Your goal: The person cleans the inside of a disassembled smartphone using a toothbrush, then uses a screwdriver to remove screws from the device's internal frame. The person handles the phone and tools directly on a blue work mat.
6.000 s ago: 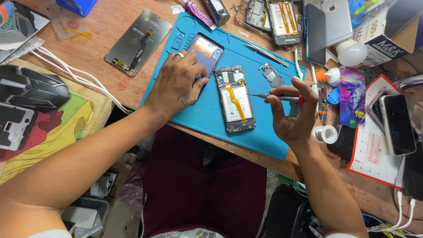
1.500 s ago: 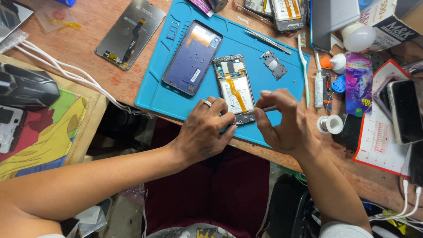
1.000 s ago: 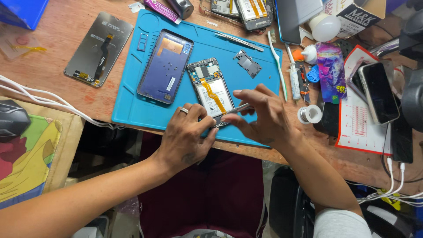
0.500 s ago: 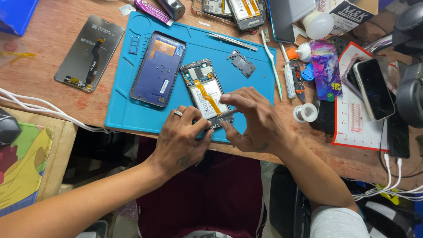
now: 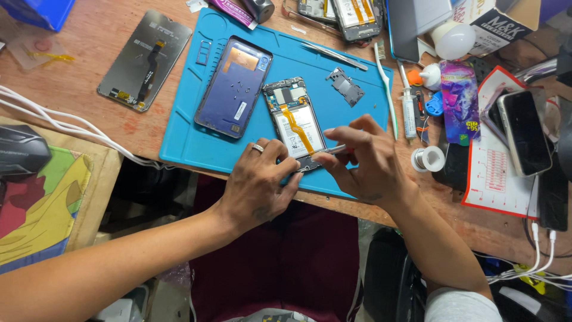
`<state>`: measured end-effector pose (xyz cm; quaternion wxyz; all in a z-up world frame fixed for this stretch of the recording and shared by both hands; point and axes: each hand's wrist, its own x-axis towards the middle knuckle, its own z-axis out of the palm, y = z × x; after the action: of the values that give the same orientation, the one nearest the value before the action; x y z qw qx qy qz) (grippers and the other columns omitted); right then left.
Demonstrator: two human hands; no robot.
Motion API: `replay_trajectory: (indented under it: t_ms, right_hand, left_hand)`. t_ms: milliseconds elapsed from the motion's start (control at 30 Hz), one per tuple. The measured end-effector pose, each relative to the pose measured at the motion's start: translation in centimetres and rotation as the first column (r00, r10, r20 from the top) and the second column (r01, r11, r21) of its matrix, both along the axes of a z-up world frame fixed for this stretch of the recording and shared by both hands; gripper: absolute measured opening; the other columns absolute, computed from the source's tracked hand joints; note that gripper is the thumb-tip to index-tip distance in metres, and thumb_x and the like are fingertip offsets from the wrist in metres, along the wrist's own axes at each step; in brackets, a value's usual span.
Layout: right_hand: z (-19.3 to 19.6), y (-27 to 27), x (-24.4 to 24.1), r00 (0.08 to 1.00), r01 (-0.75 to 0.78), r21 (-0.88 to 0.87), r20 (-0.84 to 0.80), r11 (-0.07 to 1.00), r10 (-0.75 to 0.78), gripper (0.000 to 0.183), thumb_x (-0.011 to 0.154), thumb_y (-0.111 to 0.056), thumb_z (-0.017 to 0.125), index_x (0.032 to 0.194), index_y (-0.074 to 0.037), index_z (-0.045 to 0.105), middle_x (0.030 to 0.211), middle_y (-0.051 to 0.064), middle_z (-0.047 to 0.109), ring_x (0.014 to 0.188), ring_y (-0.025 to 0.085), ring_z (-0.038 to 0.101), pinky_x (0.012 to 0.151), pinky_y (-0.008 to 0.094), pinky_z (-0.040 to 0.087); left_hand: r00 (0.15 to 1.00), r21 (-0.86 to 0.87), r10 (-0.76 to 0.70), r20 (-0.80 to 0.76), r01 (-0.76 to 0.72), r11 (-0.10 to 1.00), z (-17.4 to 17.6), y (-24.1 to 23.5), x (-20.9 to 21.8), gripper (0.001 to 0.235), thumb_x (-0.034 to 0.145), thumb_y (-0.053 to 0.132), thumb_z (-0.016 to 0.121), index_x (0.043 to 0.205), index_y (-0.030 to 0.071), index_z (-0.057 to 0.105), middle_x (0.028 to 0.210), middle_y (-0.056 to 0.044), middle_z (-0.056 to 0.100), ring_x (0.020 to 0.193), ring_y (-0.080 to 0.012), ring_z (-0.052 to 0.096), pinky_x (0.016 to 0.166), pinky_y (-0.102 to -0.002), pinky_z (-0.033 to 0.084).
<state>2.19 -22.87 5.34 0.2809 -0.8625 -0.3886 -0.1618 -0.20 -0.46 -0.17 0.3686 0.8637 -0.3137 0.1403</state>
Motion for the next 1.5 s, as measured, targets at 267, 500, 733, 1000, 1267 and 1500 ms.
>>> replay_trajectory:
  t_ms: [267,500,733,1000,1267,1500]
  right_hand:
    - [-0.9,-0.3,0.1,0.995,-0.049,-0.024,0.08,0.999,0.051,0.05,0.094,-0.011,0.077,0.128,-0.006,0.041,0.099,0.01,0.074,0.08,0.013,0.069,0.082,0.044,0.049]
    - [-1.0,-0.3,0.1,0.998,-0.054,0.019,-0.021,0.998,0.054,0.052,0.097,-0.008,0.075,0.134,-0.004,0.039,0.105,0.012,0.071,0.09,0.027,0.073,0.081,0.034,0.058]
    - [-1.4,0.0,0.1,0.992,-0.124,0.029,0.026,0.992,0.124,0.051,0.093,-0.006,0.079,0.128,-0.007,0.041,0.103,0.013,0.072,0.079,0.02,0.074,0.075,0.035,0.055]
    - [-1.4,0.2,-0.4,0.993,-0.118,0.025,0.004,0.993,0.118,0.057,0.091,-0.006,0.074,0.132,-0.003,0.035,0.1,0.016,0.071,0.085,0.024,0.075,0.082,0.045,0.056]
    - [-2.6,-0.6,-0.2,0.982,-0.133,0.136,-0.12,0.982,0.149,0.061,0.095,0.002,0.074,0.141,-0.005,0.035,0.101,0.017,0.072,0.094,0.024,0.077,0.08,0.035,0.067]
    - [-2.9,-1.0,0.0,0.992,-0.074,0.137,-0.092,0.988,0.087,0.066,0.095,0.001,0.076,0.143,-0.011,0.033,0.099,0.013,0.073,0.091,0.02,0.076,0.077,0.033,0.063]
  left_hand:
    - [1.0,0.011,-0.01,0.0,0.01,1.0,-0.2,0.0,0.0,0.018,0.087,0.019,0.078,0.091,0.006,0.067,0.096,-0.011,0.057,0.09,-0.0254,0.056,0.08,-0.04,0.049]
    - [1.0,0.014,-0.004,0.022,0.003,1.0,-0.5,0.0,0.0,0.018,0.088,0.021,0.076,0.092,0.006,0.067,0.095,-0.011,0.057,0.09,-0.0249,0.056,0.079,-0.039,0.049]
    - [1.0,0.018,-0.01,0.021,0.009,1.0,-0.4,0.0,0.1,0.017,0.089,0.021,0.075,0.091,0.006,0.066,0.095,-0.011,0.057,0.089,-0.0246,0.055,0.078,-0.039,0.048]
    - [1.0,0.012,-0.011,0.014,0.01,1.0,-0.5,0.0,0.0,0.018,0.089,0.021,0.076,0.093,0.006,0.066,0.095,-0.01,0.057,0.087,-0.0241,0.055,0.078,-0.039,0.047]
    - [0.998,-0.031,-0.058,0.038,0.06,0.998,0.2,0.4,0.5,0.019,0.086,0.02,0.075,0.089,0.005,0.065,0.095,-0.013,0.059,0.09,-0.0277,0.058,0.08,-0.042,0.048]
    - [0.975,-0.092,0.211,0.069,-0.204,0.975,1.4,3.8,7.4,0.004,0.095,0.006,0.068,0.096,0.003,0.066,0.095,-0.016,0.064,0.089,-0.0325,0.062,0.084,-0.044,0.046]
